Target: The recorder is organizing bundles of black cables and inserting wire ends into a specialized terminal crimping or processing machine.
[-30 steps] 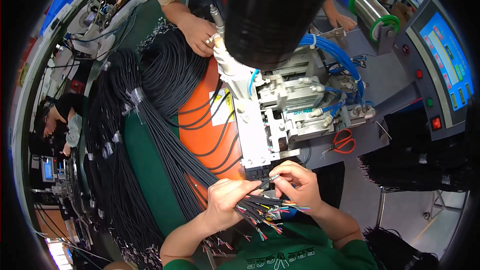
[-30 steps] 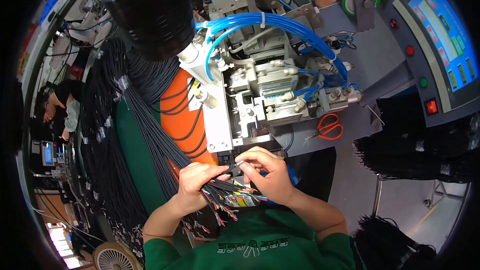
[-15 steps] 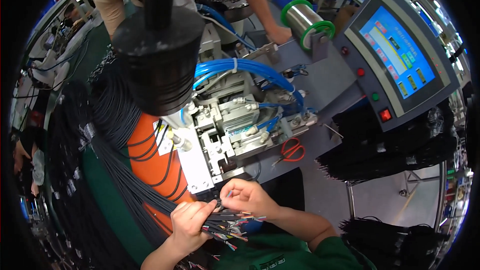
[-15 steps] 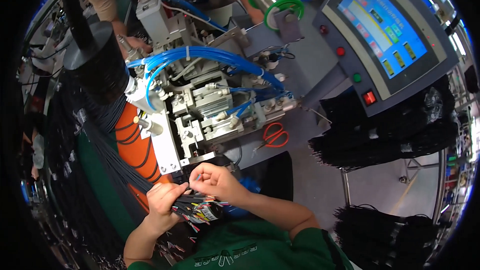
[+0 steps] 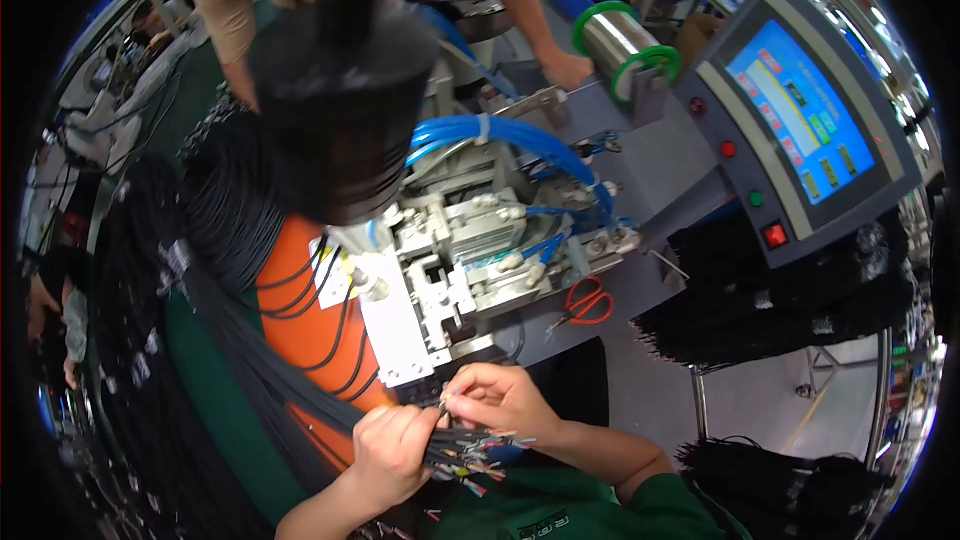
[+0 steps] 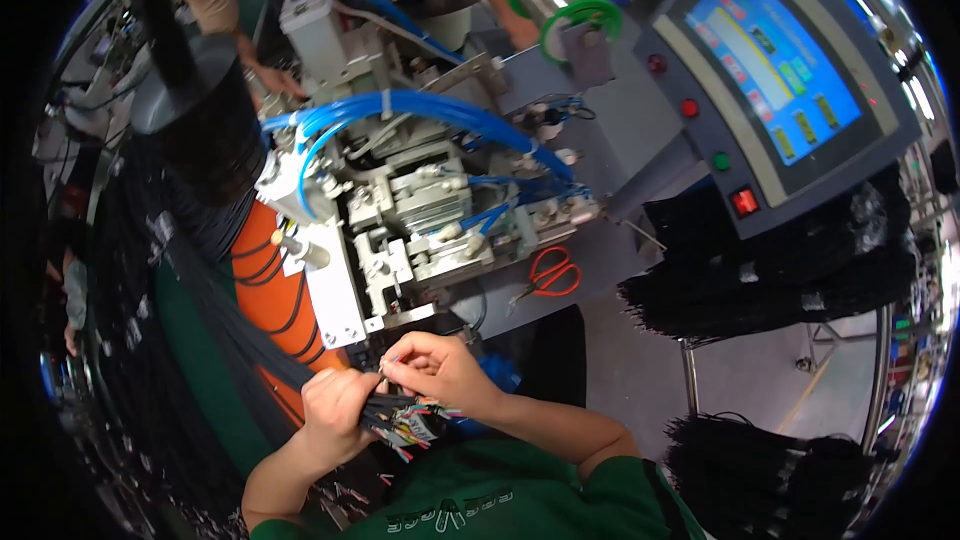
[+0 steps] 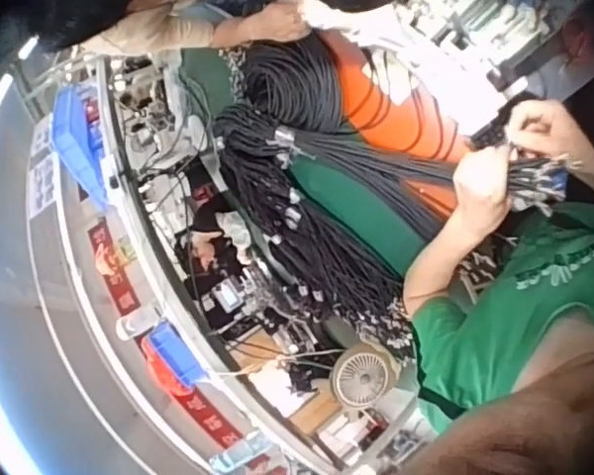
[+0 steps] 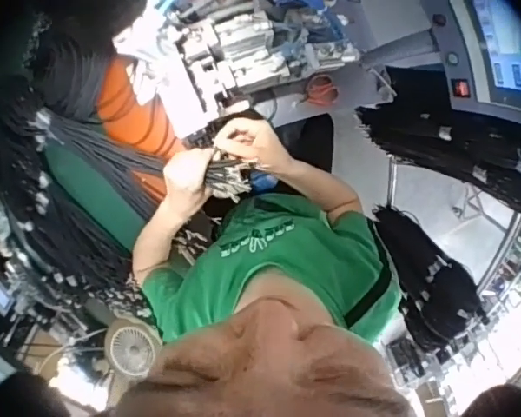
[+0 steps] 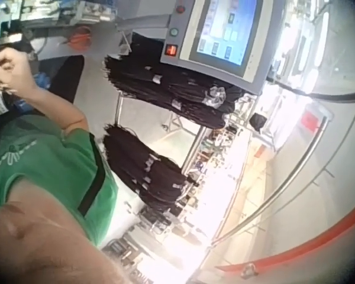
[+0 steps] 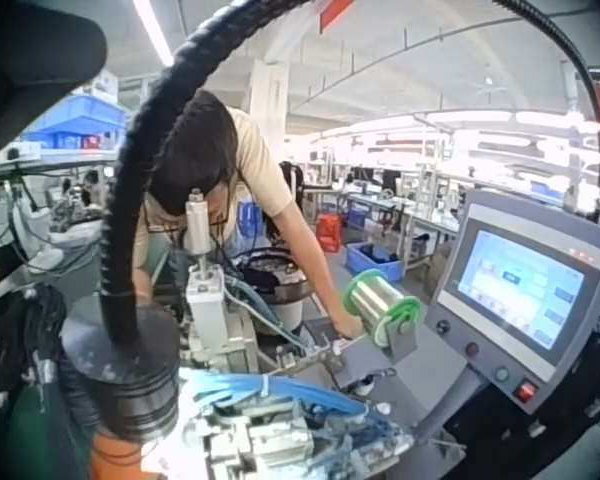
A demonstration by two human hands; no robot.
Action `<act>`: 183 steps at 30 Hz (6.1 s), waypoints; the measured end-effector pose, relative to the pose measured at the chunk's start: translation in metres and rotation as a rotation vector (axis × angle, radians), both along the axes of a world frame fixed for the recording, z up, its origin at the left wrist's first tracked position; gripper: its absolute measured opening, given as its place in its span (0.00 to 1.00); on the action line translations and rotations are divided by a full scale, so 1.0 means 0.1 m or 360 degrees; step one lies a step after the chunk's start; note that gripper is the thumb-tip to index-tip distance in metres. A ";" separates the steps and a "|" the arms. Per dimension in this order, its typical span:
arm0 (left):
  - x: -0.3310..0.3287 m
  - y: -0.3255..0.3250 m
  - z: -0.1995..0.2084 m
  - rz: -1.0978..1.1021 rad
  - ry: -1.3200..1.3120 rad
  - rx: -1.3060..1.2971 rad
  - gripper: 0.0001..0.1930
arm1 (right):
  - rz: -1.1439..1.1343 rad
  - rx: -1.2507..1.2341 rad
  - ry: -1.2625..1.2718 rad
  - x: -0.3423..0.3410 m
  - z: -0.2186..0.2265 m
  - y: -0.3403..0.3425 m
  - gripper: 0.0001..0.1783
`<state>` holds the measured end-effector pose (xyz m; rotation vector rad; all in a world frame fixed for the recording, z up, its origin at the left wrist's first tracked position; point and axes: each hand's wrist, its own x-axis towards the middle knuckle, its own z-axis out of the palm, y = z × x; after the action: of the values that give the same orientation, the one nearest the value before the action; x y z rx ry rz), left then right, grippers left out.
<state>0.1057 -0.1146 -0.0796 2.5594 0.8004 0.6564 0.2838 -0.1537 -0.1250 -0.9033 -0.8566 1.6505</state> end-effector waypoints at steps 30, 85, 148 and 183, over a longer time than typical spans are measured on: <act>0.07 -0.03 -0.05 0.0112 0.0078 0.0218 0.21 | -0.0268 0.1030 -0.1816 0.11 0.18 0.12 0.04; -0.19 -0.01 0.02 -0.0053 -0.0247 -0.0226 0.18 | -0.0029 -0.0092 0.0063 0.11 0.12 -0.05 0.10; 0.05 -0.07 -0.02 0.0061 0.0197 0.0085 0.22 | -0.0089 0.1077 -0.1911 0.16 0.17 0.14 0.04; -0.19 -0.01 0.06 0.0225 0.0243 -0.0100 0.23 | -0.0061 0.0328 -0.1150 0.21 0.00 0.16 0.05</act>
<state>0.0865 -0.1154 -0.0737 2.5360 1.0432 0.4728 0.3044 -0.1381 -0.1248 -1.3818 -1.4504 1.1633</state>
